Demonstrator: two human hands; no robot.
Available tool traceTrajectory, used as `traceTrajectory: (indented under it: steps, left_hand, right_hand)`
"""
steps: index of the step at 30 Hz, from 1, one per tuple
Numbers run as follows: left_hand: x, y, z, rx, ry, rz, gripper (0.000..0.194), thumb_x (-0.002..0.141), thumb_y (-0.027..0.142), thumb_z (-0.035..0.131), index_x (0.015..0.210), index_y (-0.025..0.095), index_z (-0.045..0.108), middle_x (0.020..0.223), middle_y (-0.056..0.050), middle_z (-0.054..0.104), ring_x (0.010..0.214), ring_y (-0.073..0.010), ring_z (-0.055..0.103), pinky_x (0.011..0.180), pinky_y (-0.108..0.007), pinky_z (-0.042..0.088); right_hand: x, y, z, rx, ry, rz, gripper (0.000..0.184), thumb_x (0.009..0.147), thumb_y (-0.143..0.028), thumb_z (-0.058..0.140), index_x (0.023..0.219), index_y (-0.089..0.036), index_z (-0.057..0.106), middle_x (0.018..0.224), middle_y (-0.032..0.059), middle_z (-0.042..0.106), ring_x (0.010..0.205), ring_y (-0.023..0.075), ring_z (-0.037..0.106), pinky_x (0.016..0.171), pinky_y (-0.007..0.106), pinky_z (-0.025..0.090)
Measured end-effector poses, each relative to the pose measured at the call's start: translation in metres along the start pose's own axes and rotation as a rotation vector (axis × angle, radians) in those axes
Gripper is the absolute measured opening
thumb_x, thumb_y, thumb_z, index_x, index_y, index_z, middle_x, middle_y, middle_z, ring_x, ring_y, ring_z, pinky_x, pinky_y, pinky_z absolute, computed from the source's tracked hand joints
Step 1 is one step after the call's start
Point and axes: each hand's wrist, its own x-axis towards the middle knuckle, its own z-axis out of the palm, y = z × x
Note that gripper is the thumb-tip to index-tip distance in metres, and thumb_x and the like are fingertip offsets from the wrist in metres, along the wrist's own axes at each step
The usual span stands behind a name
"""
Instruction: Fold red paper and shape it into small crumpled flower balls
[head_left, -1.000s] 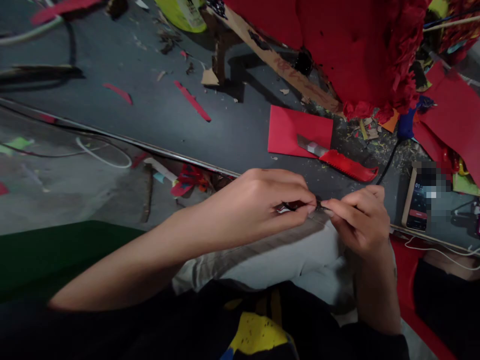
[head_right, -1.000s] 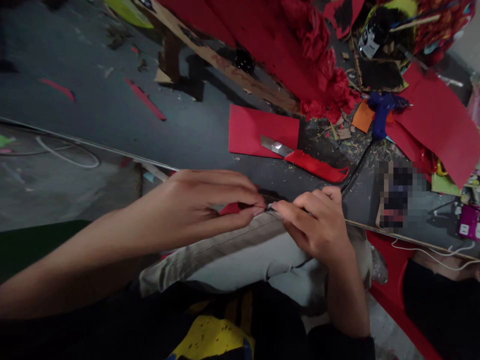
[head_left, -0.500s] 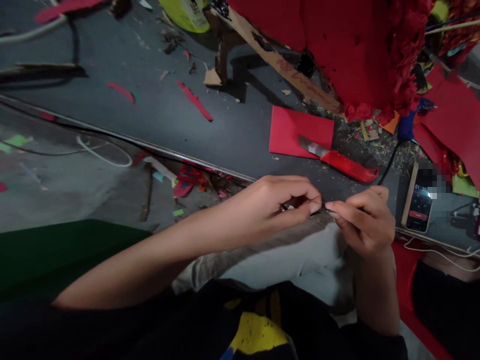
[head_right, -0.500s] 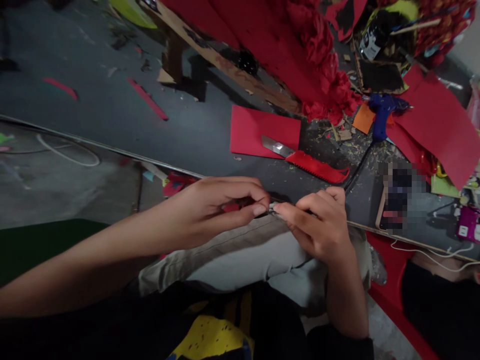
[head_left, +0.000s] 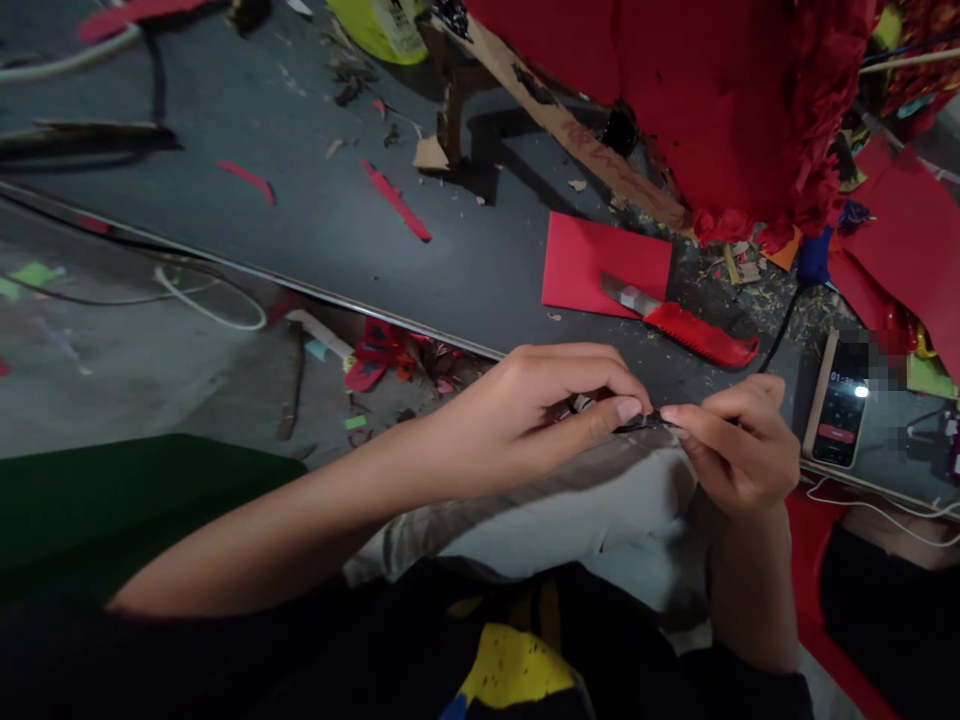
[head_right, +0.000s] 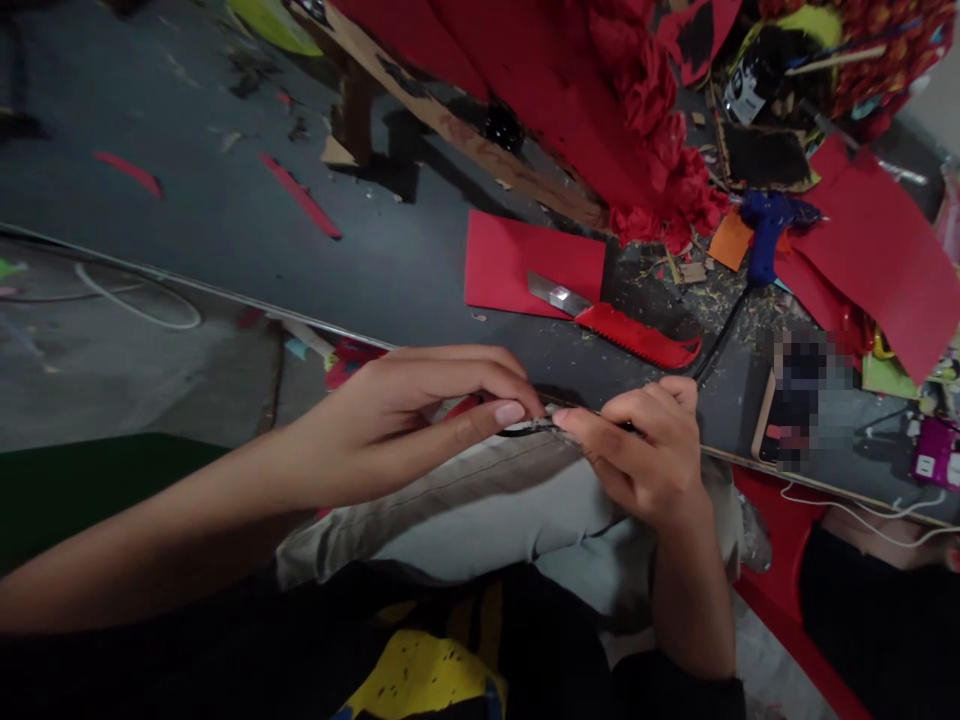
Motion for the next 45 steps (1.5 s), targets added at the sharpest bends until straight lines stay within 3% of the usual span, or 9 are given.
traceTrajectory:
  steps: [7,13,21,26,33,39,45]
  left_hand:
    - [0.0001,0.0016,-0.0005,0.155,0.072,0.048,0.013,0.089,0.014,0.049,0.087,0.015,0.062,0.082,-0.004,0.066,0.074,-0.0118,0.061,0.066,-0.020,0.045]
    - [-0.0027,0.0007,-0.0006,0.180,0.023,0.053,0.013,0.087,0.016,0.052,0.082,0.016,0.063,0.078,-0.004,0.065,0.070,-0.0117,0.060,0.065,-0.020,0.045]
    - [-0.0033,-0.0008,-0.0010,0.364,-0.033,0.029,0.020,0.087,0.022,0.050,0.077,0.017,0.066,0.072,-0.003,0.066,0.068,-0.0136,0.059,0.067,-0.023,0.043]
    - [-0.0041,-0.0035,-0.0012,0.287,-0.069,0.009,0.023,0.088,0.022,0.049,0.076,0.016,0.068,0.073,-0.005,0.066,0.068,-0.0137,0.060,0.064,-0.023,0.043]
    - [-0.0009,-0.0034,-0.0003,-0.004,-0.079,-0.021,0.018,0.086,0.017,0.053,0.079,0.015,0.070,0.075,-0.004,0.067,0.064,-0.0101,0.061,0.058,-0.017,0.044]
    - [-0.0005,-0.0027,0.0018,-0.004,-0.065,-0.052,0.015,0.084,0.016,0.056,0.078,0.014,0.069,0.073,-0.004,0.066,0.062,-0.0091,0.059,0.057,-0.017,0.043]
    - [0.0010,-0.0025,0.0022,-0.036,-0.104,-0.046,0.013,0.087,0.020,0.056,0.083,0.013,0.067,0.076,-0.005,0.068,0.066,-0.0102,0.061,0.060,-0.017,0.045]
  right_hand:
    - [0.0003,0.0013,0.0002,-0.013,-0.013,-0.017,0.015,0.086,-0.016,0.055,0.091,-0.025,0.066,0.064,-0.0050,0.055,0.058,0.0081,0.048,0.069,0.031,0.032]
    - [0.0009,0.0003,0.0007,-0.027,-0.006,-0.003,0.016,0.087,-0.018,0.055,0.092,-0.027,0.066,0.064,-0.0055,0.056,0.058,0.0077,0.048,0.070,0.031,0.033]
    - [0.0010,-0.0004,0.0017,-0.073,-0.096,-0.004,0.018,0.087,-0.015,0.054,0.095,-0.026,0.065,0.064,-0.0058,0.055,0.059,0.0085,0.047,0.070,0.031,0.030]
    - [0.0001,0.0007,0.0022,-0.053,-0.100,0.000,0.019,0.085,-0.014,0.055,0.095,-0.026,0.066,0.064,-0.0063,0.054,0.058,0.0084,0.047,0.070,0.031,0.031]
    - [-0.0017,0.0018,0.0000,0.022,-0.062,0.020,0.018,0.085,-0.016,0.055,0.094,-0.027,0.067,0.064,-0.0061,0.055,0.058,0.0078,0.048,0.071,0.031,0.031]
    - [-0.0018,0.0018,0.0007,0.041,-0.045,0.022,0.018,0.084,-0.015,0.057,0.092,-0.026,0.069,0.063,-0.0060,0.055,0.057,0.0071,0.048,0.070,0.031,0.032]
    - [-0.0015,0.0011,0.0023,0.033,0.098,0.035,0.019,0.083,-0.014,0.058,0.092,-0.027,0.069,0.062,-0.0052,0.054,0.057,0.0082,0.048,0.066,0.030,0.035]
